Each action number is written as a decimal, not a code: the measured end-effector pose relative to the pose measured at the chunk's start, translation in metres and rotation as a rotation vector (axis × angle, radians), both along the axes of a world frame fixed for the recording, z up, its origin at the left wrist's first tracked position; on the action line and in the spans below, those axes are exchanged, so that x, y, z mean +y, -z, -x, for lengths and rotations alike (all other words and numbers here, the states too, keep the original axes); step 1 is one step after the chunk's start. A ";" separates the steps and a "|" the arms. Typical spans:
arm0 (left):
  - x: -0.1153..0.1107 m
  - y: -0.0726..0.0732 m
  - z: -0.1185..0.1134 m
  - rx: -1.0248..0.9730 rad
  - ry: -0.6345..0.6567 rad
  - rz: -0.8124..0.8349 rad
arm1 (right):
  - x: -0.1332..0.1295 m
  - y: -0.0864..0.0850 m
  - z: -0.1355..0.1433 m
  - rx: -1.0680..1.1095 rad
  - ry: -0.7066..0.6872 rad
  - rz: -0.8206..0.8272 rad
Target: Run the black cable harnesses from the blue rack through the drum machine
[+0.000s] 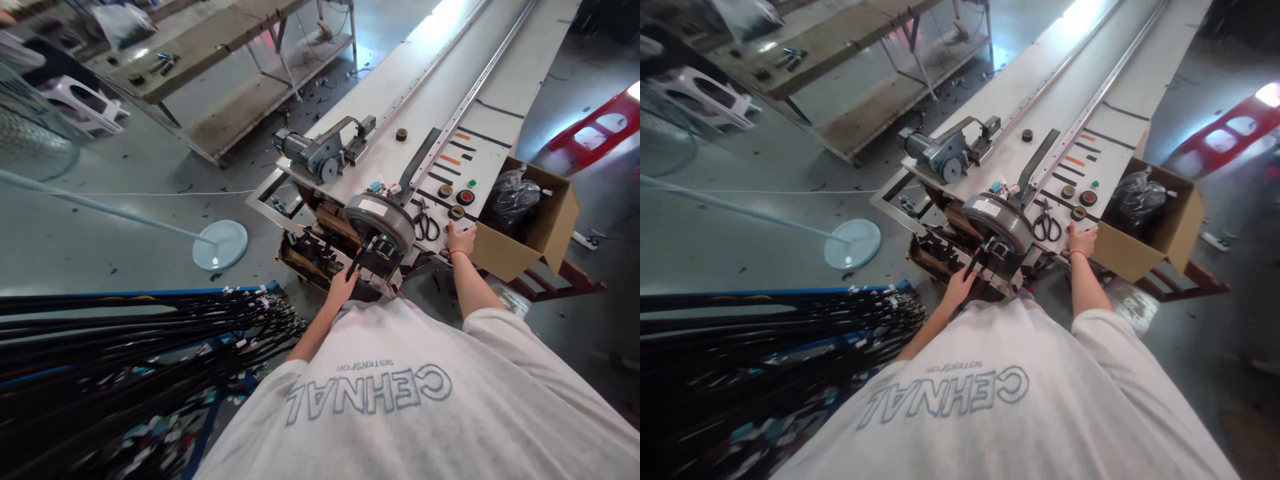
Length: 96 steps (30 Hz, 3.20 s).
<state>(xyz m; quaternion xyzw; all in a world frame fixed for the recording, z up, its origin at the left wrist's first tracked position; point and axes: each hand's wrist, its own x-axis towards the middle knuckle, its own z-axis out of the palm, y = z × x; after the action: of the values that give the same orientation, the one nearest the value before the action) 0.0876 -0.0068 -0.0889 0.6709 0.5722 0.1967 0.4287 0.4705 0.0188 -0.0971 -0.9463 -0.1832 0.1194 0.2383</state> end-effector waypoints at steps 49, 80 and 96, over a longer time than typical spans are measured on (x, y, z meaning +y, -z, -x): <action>-0.004 0.008 0.005 -0.118 -0.047 0.068 | 0.002 0.005 0.003 -0.002 0.024 -0.011; -0.004 0.013 0.006 -0.138 -0.061 0.103 | 0.001 0.007 0.001 -0.017 0.021 -0.014; -0.004 0.012 0.006 -0.131 -0.009 0.076 | 0.000 0.006 0.000 -0.011 0.026 -0.014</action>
<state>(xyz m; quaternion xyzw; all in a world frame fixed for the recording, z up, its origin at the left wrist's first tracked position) 0.0813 -0.0106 -0.1010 0.6372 0.5532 0.2203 0.4893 0.4702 0.0193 -0.1028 -0.9475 -0.1730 0.1099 0.2456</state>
